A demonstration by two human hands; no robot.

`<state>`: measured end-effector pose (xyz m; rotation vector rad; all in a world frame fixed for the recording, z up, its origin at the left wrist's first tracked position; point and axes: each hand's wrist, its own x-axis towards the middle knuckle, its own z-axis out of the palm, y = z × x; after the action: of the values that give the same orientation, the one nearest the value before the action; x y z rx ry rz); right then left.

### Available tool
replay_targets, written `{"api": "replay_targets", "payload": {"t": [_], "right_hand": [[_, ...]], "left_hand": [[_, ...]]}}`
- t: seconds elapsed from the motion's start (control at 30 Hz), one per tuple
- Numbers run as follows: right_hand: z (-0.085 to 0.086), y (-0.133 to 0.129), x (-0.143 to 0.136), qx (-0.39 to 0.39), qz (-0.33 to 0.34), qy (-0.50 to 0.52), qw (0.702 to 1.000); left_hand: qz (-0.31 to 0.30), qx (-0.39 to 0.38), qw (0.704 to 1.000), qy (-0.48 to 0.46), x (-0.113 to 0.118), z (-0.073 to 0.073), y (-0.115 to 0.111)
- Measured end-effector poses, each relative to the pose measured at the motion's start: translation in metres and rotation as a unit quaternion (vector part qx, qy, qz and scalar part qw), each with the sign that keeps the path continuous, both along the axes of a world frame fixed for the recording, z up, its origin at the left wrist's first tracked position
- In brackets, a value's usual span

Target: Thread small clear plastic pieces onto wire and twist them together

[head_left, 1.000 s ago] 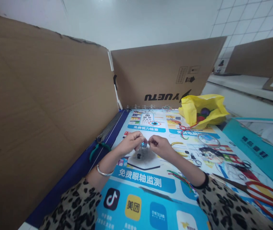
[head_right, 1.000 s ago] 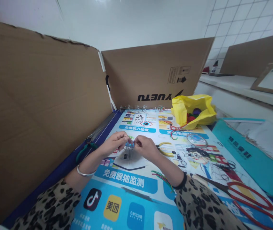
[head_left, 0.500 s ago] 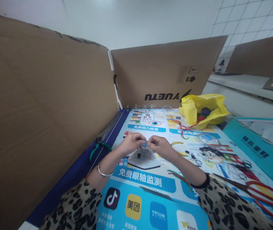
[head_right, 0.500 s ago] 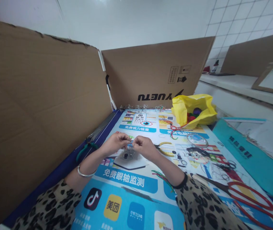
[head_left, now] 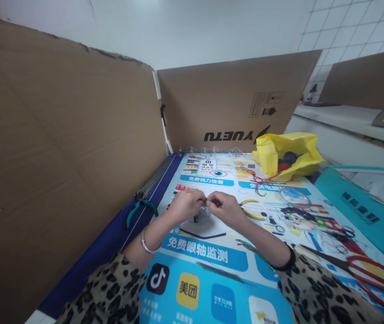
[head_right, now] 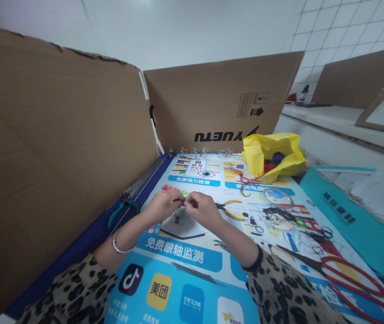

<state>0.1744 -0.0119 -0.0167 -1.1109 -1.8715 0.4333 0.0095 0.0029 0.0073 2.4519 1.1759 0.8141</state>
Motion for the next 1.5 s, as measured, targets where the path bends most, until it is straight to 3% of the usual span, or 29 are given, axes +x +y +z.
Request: {"api": "replay_targets", "payload": {"t": [0.13, 0.3, 0.43, 0.9, 1.13, 1.5], "right_hand": [[0.001, 0.007, 0.008, 0.042, -0.01, 0.0, 0.999], [-0.005, 0.013, 0.013, 0.167, 0.026, -0.081, 0.982], [-0.01, 0.013, 0.013, 0.186, 0.031, -0.13, 0.973], [-0.005, 0.0, 0.006, 0.184, 0.017, -0.126, 0.975], [-0.008, 0.003, 0.008, 0.16, 0.038, -0.088, 0.982], [-0.008, 0.012, 0.008, 0.056, 0.007, 0.009, 0.998]], "left_hand": [[-0.033, -0.006, 0.999, -0.016, -0.003, 0.002, 0.006], [-0.052, -0.02, 0.998, -0.04, -0.004, 0.002, 0.007], [-0.06, -0.042, 0.996, -0.06, -0.004, 0.001, 0.006], [-0.007, -0.151, 0.972, -0.177, 0.002, 0.001, 0.003], [-0.003, -0.099, 0.982, -0.164, 0.0, 0.002, 0.002], [-0.032, -0.006, 0.992, -0.123, 0.0, -0.008, 0.006]]}}
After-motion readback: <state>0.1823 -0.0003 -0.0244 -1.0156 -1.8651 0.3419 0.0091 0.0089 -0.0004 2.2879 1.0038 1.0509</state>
